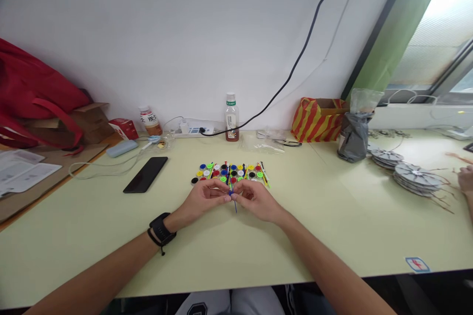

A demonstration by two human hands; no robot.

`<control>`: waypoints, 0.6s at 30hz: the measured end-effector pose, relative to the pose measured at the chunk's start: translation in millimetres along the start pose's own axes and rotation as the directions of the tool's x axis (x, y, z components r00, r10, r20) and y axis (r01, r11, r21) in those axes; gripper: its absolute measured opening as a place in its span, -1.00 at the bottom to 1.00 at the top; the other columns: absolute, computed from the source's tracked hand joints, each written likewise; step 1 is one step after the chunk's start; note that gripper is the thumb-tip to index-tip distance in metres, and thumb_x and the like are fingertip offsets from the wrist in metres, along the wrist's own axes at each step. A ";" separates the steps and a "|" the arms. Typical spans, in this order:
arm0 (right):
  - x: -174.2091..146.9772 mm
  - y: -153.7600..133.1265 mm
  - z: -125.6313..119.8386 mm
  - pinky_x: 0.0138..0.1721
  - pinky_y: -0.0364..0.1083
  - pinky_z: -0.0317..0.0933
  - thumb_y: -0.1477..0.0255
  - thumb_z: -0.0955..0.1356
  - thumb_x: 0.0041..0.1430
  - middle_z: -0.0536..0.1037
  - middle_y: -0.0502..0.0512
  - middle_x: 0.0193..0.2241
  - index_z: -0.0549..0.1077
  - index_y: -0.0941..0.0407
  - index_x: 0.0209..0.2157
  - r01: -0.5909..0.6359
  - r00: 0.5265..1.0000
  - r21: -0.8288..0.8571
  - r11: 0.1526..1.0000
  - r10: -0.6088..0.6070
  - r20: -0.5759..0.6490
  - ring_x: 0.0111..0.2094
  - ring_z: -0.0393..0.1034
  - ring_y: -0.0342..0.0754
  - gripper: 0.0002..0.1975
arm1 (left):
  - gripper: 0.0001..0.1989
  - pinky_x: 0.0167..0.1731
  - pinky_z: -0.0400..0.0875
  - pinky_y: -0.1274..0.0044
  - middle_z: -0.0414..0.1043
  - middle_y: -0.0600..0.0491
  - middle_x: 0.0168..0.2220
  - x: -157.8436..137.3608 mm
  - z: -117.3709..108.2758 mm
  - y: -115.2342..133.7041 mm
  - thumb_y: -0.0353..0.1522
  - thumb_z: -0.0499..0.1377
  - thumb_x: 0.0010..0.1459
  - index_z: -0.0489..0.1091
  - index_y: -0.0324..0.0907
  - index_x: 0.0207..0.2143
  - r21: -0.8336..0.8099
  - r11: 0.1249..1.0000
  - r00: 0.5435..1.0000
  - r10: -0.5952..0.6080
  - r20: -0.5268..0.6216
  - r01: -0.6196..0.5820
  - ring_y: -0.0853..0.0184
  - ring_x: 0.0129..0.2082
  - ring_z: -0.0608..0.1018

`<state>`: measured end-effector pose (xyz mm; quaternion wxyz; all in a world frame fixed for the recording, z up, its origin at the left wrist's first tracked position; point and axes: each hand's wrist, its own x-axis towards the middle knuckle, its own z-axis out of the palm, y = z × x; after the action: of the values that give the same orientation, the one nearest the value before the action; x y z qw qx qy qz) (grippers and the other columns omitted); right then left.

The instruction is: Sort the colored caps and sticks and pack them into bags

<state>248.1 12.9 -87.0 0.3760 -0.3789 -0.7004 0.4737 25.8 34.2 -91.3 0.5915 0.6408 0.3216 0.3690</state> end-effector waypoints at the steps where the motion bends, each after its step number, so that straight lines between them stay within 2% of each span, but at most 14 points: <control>1: 0.3 0.6 -0.8 -0.41 -0.12 0.25 0.15 0.40 0.28 0.47 0.01 -0.41 0.46 0.10 -0.24 -0.010 1.000 0.024 1.000 0.010 0.006 -0.47 0.31 -0.14 -0.71 | -0.59 -0.18 0.55 0.46 0.59 -0.08 -0.09 -0.5 0.6 0.5 -0.26 0.45 0.08 0.49 -0.18 -0.05 -0.005 1.000 1.000 -0.019 0.015 0.019 0.23 -0.19 0.67; 4: 1.6 4.1 -6.2 -0.40 -0.11 0.27 0.14 0.40 0.27 0.47 0.02 -0.41 0.45 0.10 -0.24 -0.005 0.999 0.020 1.000 0.005 -0.038 -0.45 0.34 -0.11 -0.71 | -0.45 -0.24 0.54 0.46 0.58 -0.09 -0.08 -2.1 2.2 1.1 -0.21 0.42 0.12 0.41 -0.13 0.13 0.000 0.995 0.992 -0.098 0.073 0.098 0.27 -0.26 0.66; 7: 3.2 7.6 -17.2 -0.41 -0.11 0.24 0.15 0.36 0.30 0.48 0.04 -0.39 0.44 0.09 -0.21 0.046 0.977 -0.144 0.989 -0.075 -0.201 -0.43 0.35 -0.09 -0.72 | -0.60 -0.16 0.53 0.42 0.60 -0.10 -0.20 -3.0 2.4 1.2 -0.14 0.32 0.22 0.52 -0.21 -0.02 0.065 0.989 0.975 -0.142 0.171 0.133 0.27 -0.25 0.63; 9: 3.2 7.8 -30.0 -0.45 -0.11 0.21 0.15 0.32 0.34 0.48 0.04 -0.41 0.43 0.09 -0.19 0.053 0.930 -0.298 0.953 -0.156 -0.334 -0.46 0.32 -0.09 -0.72 | -0.64 -0.12 0.52 0.41 0.61 -0.11 -0.22 -3.2 1.7 1.1 -0.12 0.28 0.25 0.57 -0.23 -0.11 0.097 0.987 0.966 -0.147 0.212 0.129 0.27 -0.23 0.61; 10: 2.4 7.4 -38.9 -0.46 -0.11 0.19 0.15 0.31 0.35 0.48 0.04 -0.42 0.43 0.09 -0.17 0.042 0.894 -0.373 0.927 -0.202 -0.400 -0.48 0.30 -0.09 -0.72 | -0.64 -0.11 0.52 0.41 0.61 -0.11 -0.22 -3.2 1.3 0.9 -0.12 0.28 0.25 0.58 -0.23 -0.13 0.102 0.986 0.965 -0.148 0.217 0.128 0.27 -0.22 0.61; 12: -0.8 6.8 -61.8 -0.46 -0.10 0.19 0.15 0.29 0.36 0.49 0.07 -0.41 0.43 0.10 -0.15 0.004 0.791 -0.503 0.864 -0.311 -0.527 -0.50 0.28 -0.09 -0.71 | -0.65 -0.12 0.52 0.42 0.60 -0.09 -0.23 -3.1 0.9 0.0 -0.12 0.29 0.23 0.58 -0.23 -0.14 0.102 0.987 0.967 -0.147 0.209 0.128 0.26 -0.21 0.61; 15: -9.5 13.5 -104.4 -0.39 -0.07 0.23 0.16 0.27 0.36 0.50 0.12 -0.37 0.43 0.12 -0.12 -0.154 0.512 -0.637 0.755 -0.490 -0.706 -0.45 0.32 -0.05 -0.68 | -0.66 -0.17 0.52 0.45 0.59 -0.07 -0.27 -2.6 1.3 -2.7 -0.12 0.31 0.21 0.58 -0.23 -0.17 0.090 0.987 0.973 -0.147 0.177 0.133 0.29 -0.26 0.61; 16: -12.8 18.9 -118.0 -0.37 -0.06 0.24 0.18 0.26 0.36 0.50 0.15 -0.34 0.43 0.13 -0.10 -0.230 0.444 -0.651 0.724 -0.517 -0.732 -0.43 0.33 -0.04 -0.69 | -0.66 -0.20 0.52 0.46 0.59 -0.07 -0.29 -2.4 1.6 -3.7 -0.12 0.31 0.21 0.58 -0.23 -0.19 0.085 0.987 0.976 -0.147 0.163 0.134 0.30 -0.29 0.61; 17: -15.9 25.8 -130.0 -0.35 -0.06 0.24 0.23 0.25 0.37 0.51 0.17 -0.32 0.43 0.15 -0.08 -0.315 0.402 -0.640 0.701 -0.512 -0.759 -0.42 0.34 -0.03 -0.70 | -0.66 -0.21 0.52 0.47 0.58 -0.06 -0.30 -2.2 2.0 -4.5 -0.12 0.32 0.20 0.57 -0.24 -0.20 0.080 0.988 0.978 -0.146 0.151 0.135 0.31 -0.31 0.60; 18: -18.5 33.9 -139.6 -0.32 -0.05 0.24 0.29 0.24 0.37 0.52 0.19 -0.30 0.44 0.16 -0.10 -0.411 0.421 -0.613 0.674 -0.456 -0.784 -0.40 0.35 -0.02 -0.73 | -0.66 -0.23 0.52 0.48 0.58 -0.06 -0.31 -2.0 2.4 -5.0 -0.12 0.32 0.20 0.57 -0.24 -0.21 0.078 0.988 0.979 -0.145 0.143 0.135 0.32 -0.32 0.60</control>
<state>385.7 58.3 -84.8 0.5095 -0.6761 -0.5132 -0.1412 27.0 31.6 -96.6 0.6162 0.6617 0.3334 0.2669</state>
